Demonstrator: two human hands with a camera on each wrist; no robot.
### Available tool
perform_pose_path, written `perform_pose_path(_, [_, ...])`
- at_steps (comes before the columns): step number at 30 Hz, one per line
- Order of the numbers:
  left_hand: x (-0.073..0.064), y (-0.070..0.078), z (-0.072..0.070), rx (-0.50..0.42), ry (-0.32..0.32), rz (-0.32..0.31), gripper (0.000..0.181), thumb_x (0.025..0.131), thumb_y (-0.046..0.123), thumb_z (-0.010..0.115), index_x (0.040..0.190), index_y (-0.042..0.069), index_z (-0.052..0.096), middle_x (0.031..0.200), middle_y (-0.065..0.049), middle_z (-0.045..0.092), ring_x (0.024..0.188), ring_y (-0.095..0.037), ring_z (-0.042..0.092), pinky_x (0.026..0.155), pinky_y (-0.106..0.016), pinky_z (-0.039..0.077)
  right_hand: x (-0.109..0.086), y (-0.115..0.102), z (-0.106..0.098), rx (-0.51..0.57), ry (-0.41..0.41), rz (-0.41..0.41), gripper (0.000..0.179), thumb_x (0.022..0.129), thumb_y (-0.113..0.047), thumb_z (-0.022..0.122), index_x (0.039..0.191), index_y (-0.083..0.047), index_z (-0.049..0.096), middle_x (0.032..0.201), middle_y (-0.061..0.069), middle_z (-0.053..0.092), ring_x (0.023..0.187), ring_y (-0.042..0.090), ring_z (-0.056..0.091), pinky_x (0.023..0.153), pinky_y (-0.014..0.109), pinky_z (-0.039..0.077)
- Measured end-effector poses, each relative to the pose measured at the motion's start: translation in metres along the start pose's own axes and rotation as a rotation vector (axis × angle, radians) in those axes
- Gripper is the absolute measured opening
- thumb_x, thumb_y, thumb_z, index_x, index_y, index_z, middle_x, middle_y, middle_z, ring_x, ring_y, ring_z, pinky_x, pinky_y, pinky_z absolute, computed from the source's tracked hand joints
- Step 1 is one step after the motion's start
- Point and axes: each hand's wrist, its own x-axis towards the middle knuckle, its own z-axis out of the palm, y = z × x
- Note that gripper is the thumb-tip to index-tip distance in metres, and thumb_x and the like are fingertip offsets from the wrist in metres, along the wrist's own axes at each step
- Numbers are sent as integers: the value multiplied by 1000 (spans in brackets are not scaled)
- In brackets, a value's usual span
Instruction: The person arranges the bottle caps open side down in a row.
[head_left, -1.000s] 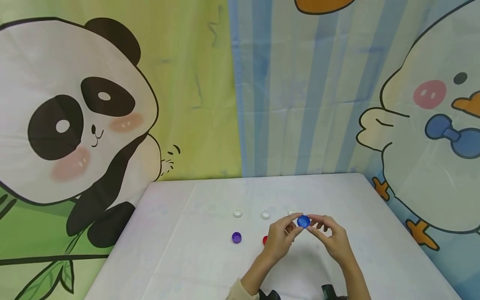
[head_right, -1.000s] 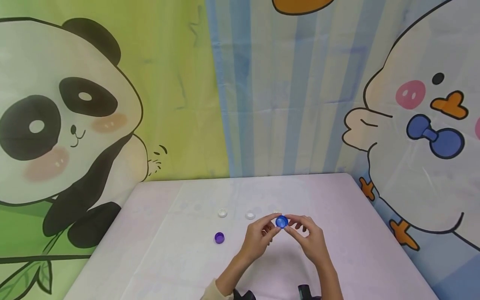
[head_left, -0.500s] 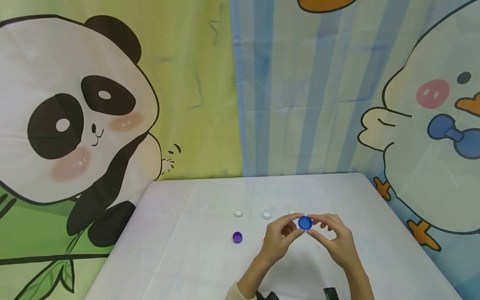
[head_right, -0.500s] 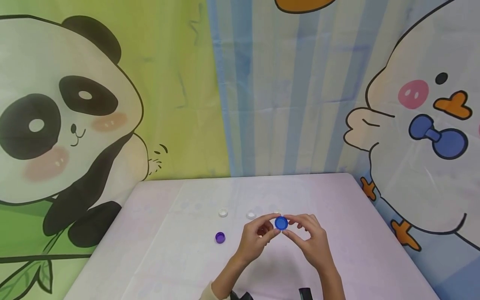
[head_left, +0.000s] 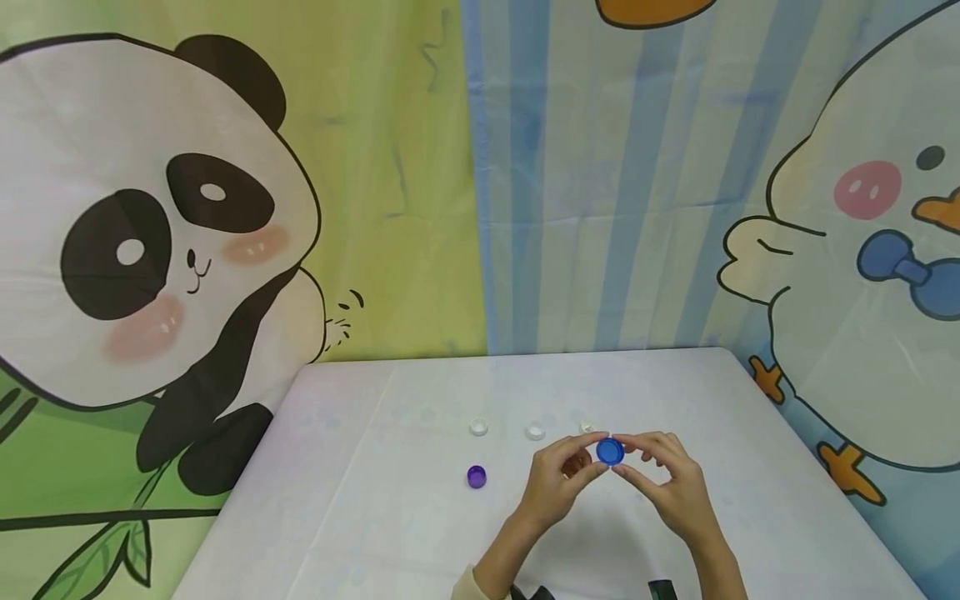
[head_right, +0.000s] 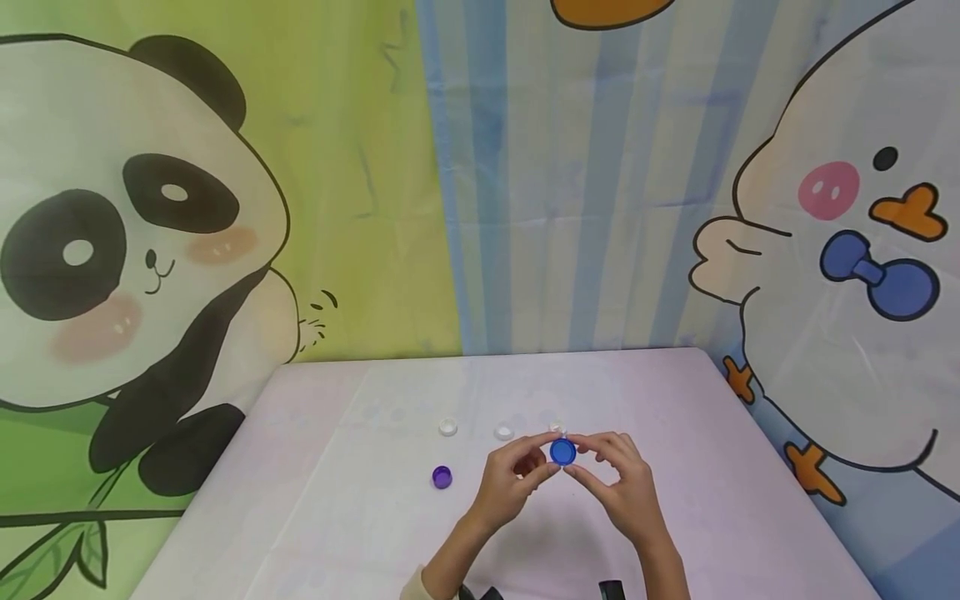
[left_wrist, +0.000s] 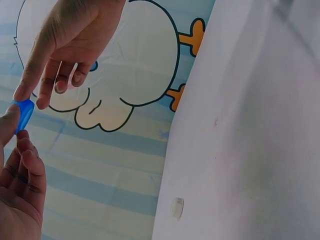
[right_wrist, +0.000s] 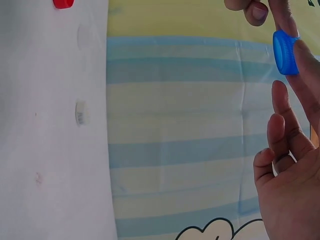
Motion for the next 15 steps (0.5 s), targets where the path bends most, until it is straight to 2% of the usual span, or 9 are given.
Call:
perform_pose_path(4, [2,13,-7,-15,-16,2,32,82,9,64,113,4,60,70,-6,56,57,-8,47,53,-14,45,0,-4,0,-11,11,4,41,65,-5,78,103,-15,66,91,-4,62,79,10,43,66,15,36])
perform_pose_path(7, [4,17,-11,-100,-39,-68,33,83,10,62,115,5,59,70,-8,57,56,-6,47,51,-16,45,2,-16,-2,-19,21,-5,39,64,-2,78,101,-9,66,90,2,62,78,12,43,65,14,34])
perform_pose_path(11, [7,16,-13,-237,-63,-239,29,86,18,60,114,9,60,68,-5,56,50,-2,45,44,-16,42,6,-31,-7,-25,23,-16,37,65,-1,77,100,-7,66,89,4,63,78,11,43,66,13,33])
perform_pose_path(15, [7,1,-8,-348,-95,-447,26,85,27,61,107,13,64,65,2,52,46,-4,42,41,-15,37,3,-10,-3,-10,8,-33,40,66,-5,77,104,-13,66,92,-2,63,79,7,43,67,14,36])
